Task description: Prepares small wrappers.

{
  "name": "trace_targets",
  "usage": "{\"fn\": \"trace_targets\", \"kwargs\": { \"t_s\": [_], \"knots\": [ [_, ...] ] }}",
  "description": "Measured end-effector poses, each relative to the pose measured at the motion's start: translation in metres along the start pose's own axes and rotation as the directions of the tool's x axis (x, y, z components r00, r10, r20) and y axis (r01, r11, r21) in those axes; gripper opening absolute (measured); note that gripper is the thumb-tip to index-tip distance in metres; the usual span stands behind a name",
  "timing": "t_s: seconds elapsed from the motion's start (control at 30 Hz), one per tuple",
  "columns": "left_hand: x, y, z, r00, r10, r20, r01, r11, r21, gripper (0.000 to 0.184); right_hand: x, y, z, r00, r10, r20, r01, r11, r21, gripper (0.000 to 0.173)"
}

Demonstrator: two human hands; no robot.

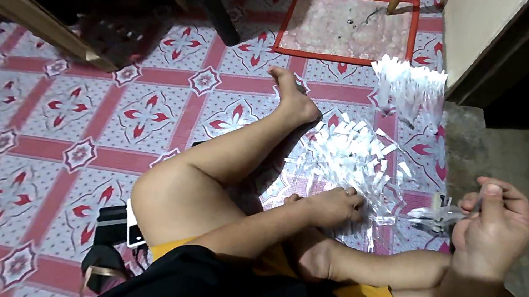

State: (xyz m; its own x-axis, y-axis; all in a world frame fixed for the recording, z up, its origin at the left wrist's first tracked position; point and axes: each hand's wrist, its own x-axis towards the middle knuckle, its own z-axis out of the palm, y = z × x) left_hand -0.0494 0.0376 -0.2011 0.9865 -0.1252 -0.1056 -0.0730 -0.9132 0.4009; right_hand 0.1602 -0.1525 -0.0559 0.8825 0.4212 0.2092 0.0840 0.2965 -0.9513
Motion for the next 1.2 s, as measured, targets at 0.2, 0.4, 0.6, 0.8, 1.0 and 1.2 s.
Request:
{"fn": "trace_targets", "kwargs": {
  "t_s": [0.2, 0.4, 0.6, 0.8, 1.0, 1.2],
  "knots": [
    [0.006, 0.003, 0.005, 0.998, 0.05, 0.048, -0.051, 0.999, 0.009, 0.039, -0.001, 0.002, 0.002, 0.998, -0.031, 0.05, 0.03, 0.999, 0.026, 0.012],
    [0.029, 0.002, -0.003, 0.988, 0.104, 0.114, -0.116, 0.988, 0.101, 0.022, 0.004, 0.016, -0.008, 0.997, -0.018, 0.075, 0.018, 1.0, -0.003, 0.013],
    [0.029, 0.03, -0.101, 0.917, -0.181, -0.355, 0.014, 0.905, -0.425, 0.018, 0.004, 0.035, -0.02, 0.968, -0.02, 0.249, 0.013, 1.0, 0.029, 0.019],
    [0.027, 0.081, -0.18, 0.745, -0.525, -0.411, -0.04, 0.579, -0.814, 0.013, -0.006, 0.048, -0.007, 0.88, 0.063, 0.471, 0.021, 0.985, -0.17, 0.018],
    [0.036, 0.1, -0.184, 0.728, -0.574, -0.375, -0.127, 0.425, -0.896, 0.011, -0.023, 0.047, 0.013, 0.88, 0.109, 0.462, 0.083, 0.923, -0.375, 0.012],
    [0.035, 0.11, -0.19, 0.704, -0.582, -0.406, -0.172, 0.415, -0.893, 0.034, -0.023, 0.052, 0.015, 0.893, 0.051, 0.447, 0.147, 0.906, -0.397, 0.011]
  ]
}}
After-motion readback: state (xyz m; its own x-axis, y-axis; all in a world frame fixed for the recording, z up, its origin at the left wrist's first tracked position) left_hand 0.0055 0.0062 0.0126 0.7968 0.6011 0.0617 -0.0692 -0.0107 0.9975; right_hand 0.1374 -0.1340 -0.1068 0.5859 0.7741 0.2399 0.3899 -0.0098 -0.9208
